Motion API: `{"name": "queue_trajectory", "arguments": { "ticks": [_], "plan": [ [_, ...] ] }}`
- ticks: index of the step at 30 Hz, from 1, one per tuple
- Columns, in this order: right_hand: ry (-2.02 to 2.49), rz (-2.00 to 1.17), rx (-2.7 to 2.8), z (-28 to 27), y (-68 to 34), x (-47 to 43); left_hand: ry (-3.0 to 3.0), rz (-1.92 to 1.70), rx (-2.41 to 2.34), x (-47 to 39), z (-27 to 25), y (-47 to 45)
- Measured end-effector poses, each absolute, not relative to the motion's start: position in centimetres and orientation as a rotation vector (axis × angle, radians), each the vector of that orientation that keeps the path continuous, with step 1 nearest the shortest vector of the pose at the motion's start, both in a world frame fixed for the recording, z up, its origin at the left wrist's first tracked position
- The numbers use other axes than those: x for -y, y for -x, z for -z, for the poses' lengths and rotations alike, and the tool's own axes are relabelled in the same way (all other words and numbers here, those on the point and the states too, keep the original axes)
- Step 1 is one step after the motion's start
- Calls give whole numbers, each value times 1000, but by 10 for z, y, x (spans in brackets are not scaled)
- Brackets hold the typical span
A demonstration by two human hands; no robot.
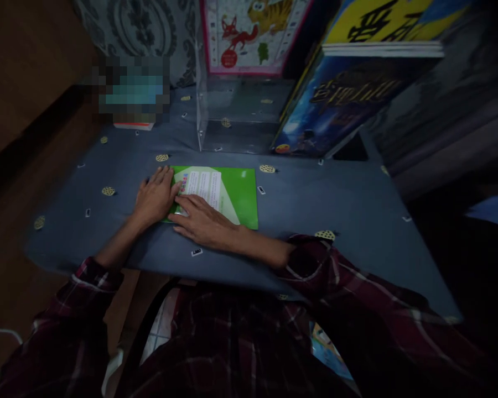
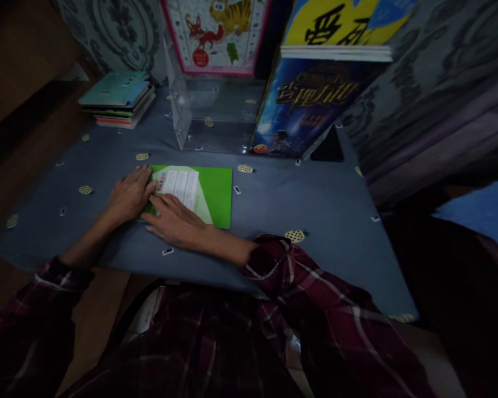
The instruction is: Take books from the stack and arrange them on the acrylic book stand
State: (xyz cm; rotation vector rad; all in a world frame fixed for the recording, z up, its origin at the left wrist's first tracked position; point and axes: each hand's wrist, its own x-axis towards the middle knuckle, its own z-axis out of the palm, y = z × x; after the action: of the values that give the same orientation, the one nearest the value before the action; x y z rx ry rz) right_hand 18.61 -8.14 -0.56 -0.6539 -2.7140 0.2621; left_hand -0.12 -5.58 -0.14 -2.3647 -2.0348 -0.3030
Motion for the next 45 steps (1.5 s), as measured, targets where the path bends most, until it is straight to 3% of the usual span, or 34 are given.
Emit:
{"name": "queue_trajectory", "arguments": {
  "ticks": [14,23,30,37,45],
  "plan": [
    [930,-494,2464,14,-274,104,2244,404,1925,66,-5,-10],
    [985,-437,2471,18,-311,109,2799,150,1229,82,-19,-21],
    [978,-366,2485,19,-311,110,2733,-90,970,89,-15,-24],
    [983,-364,2489,15,-314,112,2645,62,787,96,-2,-17],
    [956,-390,2365,21,-313,102,2640,170,671,86,-21,-25]
  ]
}}
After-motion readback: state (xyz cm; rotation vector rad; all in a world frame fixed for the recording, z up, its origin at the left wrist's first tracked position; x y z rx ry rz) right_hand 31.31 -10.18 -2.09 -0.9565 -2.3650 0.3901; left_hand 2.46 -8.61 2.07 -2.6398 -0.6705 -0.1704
